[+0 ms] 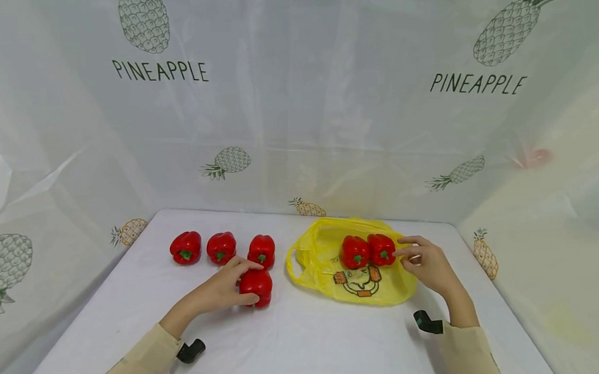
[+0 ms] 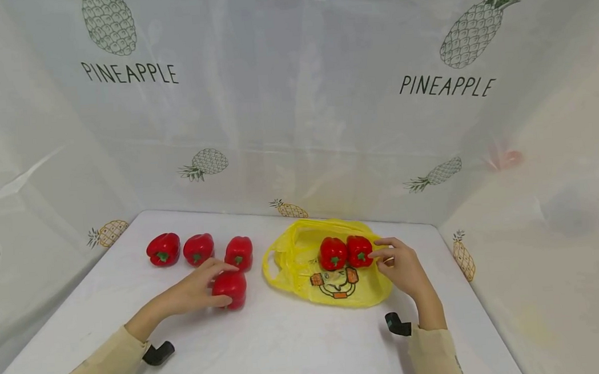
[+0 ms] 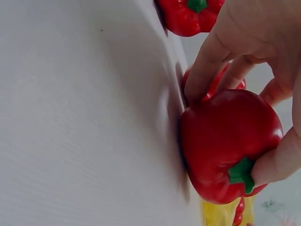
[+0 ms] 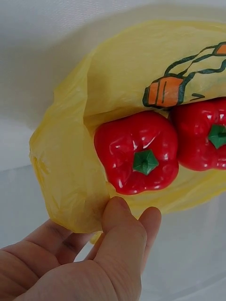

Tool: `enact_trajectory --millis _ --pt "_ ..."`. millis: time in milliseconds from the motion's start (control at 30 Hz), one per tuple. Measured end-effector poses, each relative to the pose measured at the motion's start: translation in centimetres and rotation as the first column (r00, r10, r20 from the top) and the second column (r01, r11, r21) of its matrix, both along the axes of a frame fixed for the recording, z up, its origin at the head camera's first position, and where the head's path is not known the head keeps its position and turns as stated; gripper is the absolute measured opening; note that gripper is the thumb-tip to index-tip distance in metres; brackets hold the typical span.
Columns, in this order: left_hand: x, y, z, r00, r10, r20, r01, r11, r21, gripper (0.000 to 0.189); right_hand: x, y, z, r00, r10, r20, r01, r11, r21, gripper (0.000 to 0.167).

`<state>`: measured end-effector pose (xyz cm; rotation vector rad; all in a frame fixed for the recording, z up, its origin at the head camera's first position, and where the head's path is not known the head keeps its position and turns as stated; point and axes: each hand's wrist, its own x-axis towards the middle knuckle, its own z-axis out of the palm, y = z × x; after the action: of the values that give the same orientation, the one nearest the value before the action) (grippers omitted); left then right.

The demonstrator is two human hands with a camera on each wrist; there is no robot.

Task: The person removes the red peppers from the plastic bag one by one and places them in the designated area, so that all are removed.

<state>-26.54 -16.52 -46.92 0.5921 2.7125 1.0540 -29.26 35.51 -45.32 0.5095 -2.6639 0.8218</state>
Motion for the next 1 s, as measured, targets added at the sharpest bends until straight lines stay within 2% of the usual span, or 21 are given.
enact_trajectory --millis 467,1000 --pt "-0.10 -0.28 -0.08 0.999 -0.031 -0.016 0.031 1.000 -0.003 0.064 -0.01 0.10 -0.37 0.996 0.034 -0.084 -0.032 0.999 0.030 0.024" --pt "-0.12 -0.58 0.11 0.998 -0.057 -0.025 0.057 0.998 0.018 0.069 0.05 0.05 -0.28 0.997 0.024 -0.068 -0.022 0.999 0.023 0.024"
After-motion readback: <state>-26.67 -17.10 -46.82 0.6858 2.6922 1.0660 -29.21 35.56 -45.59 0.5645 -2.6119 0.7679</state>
